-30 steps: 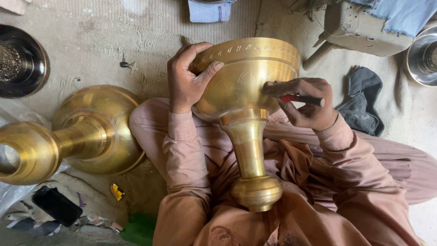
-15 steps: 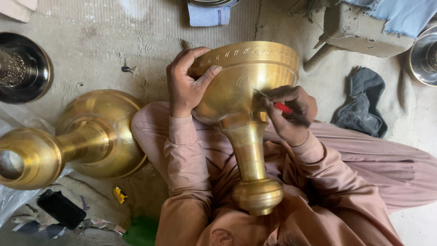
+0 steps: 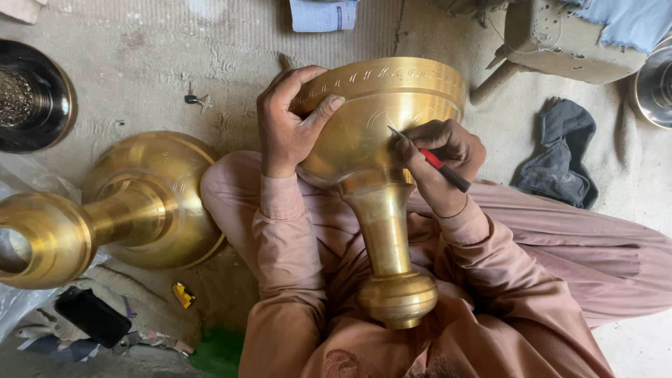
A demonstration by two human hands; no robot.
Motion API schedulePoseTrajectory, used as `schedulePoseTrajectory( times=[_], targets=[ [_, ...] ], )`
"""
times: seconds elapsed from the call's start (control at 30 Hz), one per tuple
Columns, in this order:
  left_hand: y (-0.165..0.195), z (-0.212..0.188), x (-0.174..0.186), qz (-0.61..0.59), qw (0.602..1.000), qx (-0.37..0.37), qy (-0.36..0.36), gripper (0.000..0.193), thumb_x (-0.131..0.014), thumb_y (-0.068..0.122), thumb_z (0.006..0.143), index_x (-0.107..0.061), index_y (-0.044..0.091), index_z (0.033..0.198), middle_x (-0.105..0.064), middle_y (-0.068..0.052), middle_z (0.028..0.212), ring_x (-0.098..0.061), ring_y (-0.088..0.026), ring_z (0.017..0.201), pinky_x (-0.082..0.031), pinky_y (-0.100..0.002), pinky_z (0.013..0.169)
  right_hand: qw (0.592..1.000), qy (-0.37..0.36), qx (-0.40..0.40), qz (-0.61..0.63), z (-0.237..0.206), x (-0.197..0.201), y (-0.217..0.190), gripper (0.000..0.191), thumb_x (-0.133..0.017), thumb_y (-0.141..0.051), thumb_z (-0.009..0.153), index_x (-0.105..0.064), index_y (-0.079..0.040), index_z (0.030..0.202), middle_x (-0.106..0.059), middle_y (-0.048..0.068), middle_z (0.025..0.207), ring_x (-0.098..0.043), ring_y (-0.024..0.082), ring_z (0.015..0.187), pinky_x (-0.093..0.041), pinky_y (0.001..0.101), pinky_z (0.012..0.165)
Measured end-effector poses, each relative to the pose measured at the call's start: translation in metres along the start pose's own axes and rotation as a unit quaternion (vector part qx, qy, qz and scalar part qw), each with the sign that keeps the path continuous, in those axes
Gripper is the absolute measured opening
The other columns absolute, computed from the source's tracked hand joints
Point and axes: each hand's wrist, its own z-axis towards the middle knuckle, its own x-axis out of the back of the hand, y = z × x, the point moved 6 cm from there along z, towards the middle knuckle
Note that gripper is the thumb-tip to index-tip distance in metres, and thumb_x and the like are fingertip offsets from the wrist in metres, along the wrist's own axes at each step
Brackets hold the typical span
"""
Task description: The person sits on the workshop floor with a large brass lamp base held on their lap and engraves decorative patterns into its surface using a small hand scriber, repositioning the lamp and working on different areas of the bowl and stem.
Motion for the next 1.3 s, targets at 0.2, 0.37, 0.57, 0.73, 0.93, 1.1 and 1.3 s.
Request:
schedulePoseTrajectory(
  times=[0.2, 0.37, 0.57, 0.73, 0.93, 1.1, 1.3],
  targets=[
    [0.002, -0.001, 0.0, 0.001, 1.0, -0.001, 0.006, 0.04, -0.084, 0.032, 0.097, -0.07, 0.002, 0.119, -0.076, -0.01, 0.108, -0.076, -0.021, 0.097, -0.062, -0.033, 0.085, 0.997, -0.048, 0.048, -0.027, 0.006, -0.001, -0.008, 0.023, -0.074, 0.0, 0.099, -0.055, 0.0, 0.085, -0.074, 0.018, 0.093, -0.071, 0.013, 0.075, -0.055, 0.0229, 0.062],
    [0.003, -0.001, 0.001, 0.002, 1.0, 0.01, 0.002, 0.038, -0.084, 0.031, 0.097, -0.071, 0.002, 0.118, -0.076, -0.009, 0.107, -0.076, -0.02, 0.096, -0.062, -0.033, 0.085, 0.993, -0.083, 0.083, -0.016, 0.007, -0.004, -0.012, 0.021, -0.071, 0.003, 0.096, -0.055, -0.001, 0.082, -0.072, 0.017, 0.089, -0.074, 0.019, 0.08, -0.058, 0.026, 0.065],
    [0.004, -0.001, 0.001, 0.017, 1.0, 0.001, 0.008, 0.037, -0.085, 0.029, 0.096, -0.071, 0.002, 0.118, -0.076, -0.01, 0.108, -0.075, -0.021, 0.097, -0.061, -0.034, 0.086, 0.989, -0.102, 0.11, -0.01, 0.007, -0.008, -0.017, 0.022, -0.07, 0.003, 0.095, -0.053, -0.001, 0.082, -0.072, 0.018, 0.088, -0.075, 0.022, 0.082, -0.061, 0.0315, 0.071],
    [0.003, -0.001, 0.002, 0.017, 1.0, 0.006, 0.011, 0.038, -0.085, 0.028, 0.096, -0.071, 0.002, 0.119, -0.076, -0.01, 0.108, -0.075, -0.021, 0.097, -0.061, -0.034, 0.086, 0.982, -0.107, 0.151, -0.042, 0.008, -0.016, -0.025, 0.023, -0.07, 0.006, 0.091, -0.053, -0.001, 0.078, -0.07, 0.018, 0.084, -0.074, 0.025, 0.077, -0.06, 0.033, 0.07],
    [0.001, -0.001, 0.001, -0.005, 1.0, 0.013, 0.007, 0.037, -0.084, 0.029, 0.096, -0.071, 0.003, 0.118, -0.077, -0.009, 0.106, -0.076, -0.019, 0.096, -0.062, -0.032, 0.084, 0.972, -0.125, 0.185, -0.074, 0.005, -0.023, -0.034, 0.021, -0.071, 0.007, 0.089, -0.055, 0.001, 0.077, -0.067, 0.018, 0.079, -0.071, 0.027, 0.072, -0.057, 0.0359, 0.065],
    [0.002, -0.002, 0.002, -0.003, 1.0, 0.018, 0.013, 0.039, -0.084, 0.03, 0.096, -0.071, 0.002, 0.119, -0.076, -0.009, 0.107, -0.075, -0.019, 0.097, -0.061, -0.032, 0.085, 0.954, -0.143, 0.252, -0.068, 0.001, -0.027, -0.029, 0.016, -0.069, 0.004, 0.085, -0.056, 0.001, 0.077, -0.065, 0.017, 0.077, -0.071, 0.028, 0.071, -0.06, 0.037, 0.065],
    [0.003, -0.002, 0.003, -0.016, 1.0, 0.022, 0.009, 0.039, -0.085, 0.03, 0.095, -0.071, 0.001, 0.118, -0.076, -0.009, 0.107, -0.075, -0.02, 0.096, -0.061, -0.032, 0.086, 0.983, -0.044, 0.177, 0.0, -0.009, -0.011, -0.013, 0.013, -0.068, 0.0, 0.097, -0.058, 0.002, 0.088, -0.07, 0.017, 0.086, -0.074, 0.02, 0.076, -0.062, 0.0323, 0.066]
  ],
)
